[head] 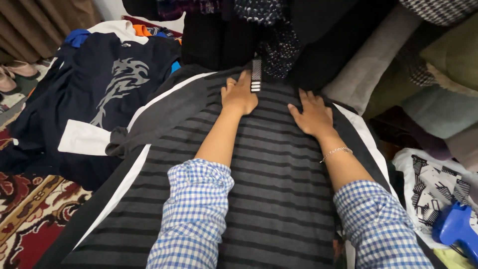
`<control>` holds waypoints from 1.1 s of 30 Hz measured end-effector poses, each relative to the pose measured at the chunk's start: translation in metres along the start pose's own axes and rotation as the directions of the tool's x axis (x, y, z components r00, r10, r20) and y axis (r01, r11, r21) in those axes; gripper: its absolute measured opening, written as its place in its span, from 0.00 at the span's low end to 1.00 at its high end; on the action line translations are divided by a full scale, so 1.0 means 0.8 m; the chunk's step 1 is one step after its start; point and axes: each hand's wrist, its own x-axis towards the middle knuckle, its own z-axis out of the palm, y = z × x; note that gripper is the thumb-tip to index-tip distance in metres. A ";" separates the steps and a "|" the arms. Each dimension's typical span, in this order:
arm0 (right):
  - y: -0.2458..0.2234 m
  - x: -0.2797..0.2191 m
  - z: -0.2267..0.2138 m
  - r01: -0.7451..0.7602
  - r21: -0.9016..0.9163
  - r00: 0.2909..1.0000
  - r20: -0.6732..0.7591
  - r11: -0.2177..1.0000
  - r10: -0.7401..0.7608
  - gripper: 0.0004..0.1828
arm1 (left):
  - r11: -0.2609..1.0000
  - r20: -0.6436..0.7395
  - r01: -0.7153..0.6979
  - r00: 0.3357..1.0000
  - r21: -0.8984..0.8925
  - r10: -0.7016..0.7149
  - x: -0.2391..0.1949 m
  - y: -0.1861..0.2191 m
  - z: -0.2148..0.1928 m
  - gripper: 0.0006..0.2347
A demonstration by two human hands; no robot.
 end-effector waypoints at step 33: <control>0.231 -0.349 0.042 0.146 0.466 0.927 -0.374 0.872 0.044 0.15 | 0.508 -0.213 -0.860 0.487 0.053 0.847 -0.189 0.198 0.143 0.26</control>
